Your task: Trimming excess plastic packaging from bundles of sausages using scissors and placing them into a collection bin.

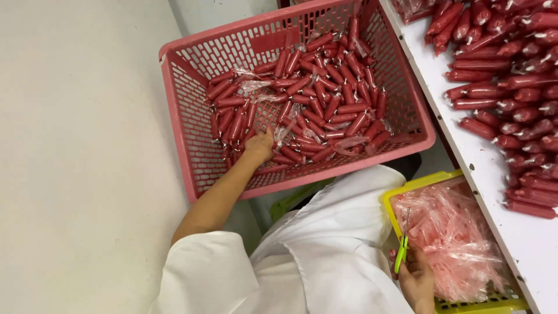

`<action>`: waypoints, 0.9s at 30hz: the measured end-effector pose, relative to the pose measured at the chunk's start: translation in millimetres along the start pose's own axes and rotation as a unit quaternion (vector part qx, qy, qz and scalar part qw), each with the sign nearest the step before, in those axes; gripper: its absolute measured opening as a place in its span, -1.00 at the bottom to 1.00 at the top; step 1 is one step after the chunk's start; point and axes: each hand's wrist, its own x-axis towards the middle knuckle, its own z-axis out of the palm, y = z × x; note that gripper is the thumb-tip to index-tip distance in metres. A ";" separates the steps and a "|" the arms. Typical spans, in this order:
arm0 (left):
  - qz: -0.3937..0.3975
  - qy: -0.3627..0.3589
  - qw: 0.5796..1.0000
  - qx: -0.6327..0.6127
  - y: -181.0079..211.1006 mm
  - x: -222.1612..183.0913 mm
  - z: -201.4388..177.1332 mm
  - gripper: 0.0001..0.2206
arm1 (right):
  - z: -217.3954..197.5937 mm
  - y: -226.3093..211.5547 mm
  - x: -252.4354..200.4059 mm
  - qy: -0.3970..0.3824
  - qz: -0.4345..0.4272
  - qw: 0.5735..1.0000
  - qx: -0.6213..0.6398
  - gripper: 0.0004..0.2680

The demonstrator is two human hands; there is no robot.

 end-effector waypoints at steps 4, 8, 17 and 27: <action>0.024 0.024 0.997 -0.065 -17.8 -15.5 -32.2 -0.07 | 3.8 -9.7 -9.6 -0.001 0.017 1.000 -0.021 -0.62; -0.044 -0.039 0.998 0.009 -26.6 -63.0 -69.3 -0.33 | 0.3 10.7 -3.1 -0.009 0.005 1.000 -0.006 -0.59; -0.173 -0.085 0.979 0.072 -17.3 -80.0 -59.2 -0.29 | -5.8 11.8 8.4 -0.007 0.004 1.000 -0.007 -0.62; -0.070 0.019 0.990 -0.121 20.4 12.5 -22.0 -0.53 | -4.3 28.8 14.8 -0.027 -0.007 1.000 0.014 -0.60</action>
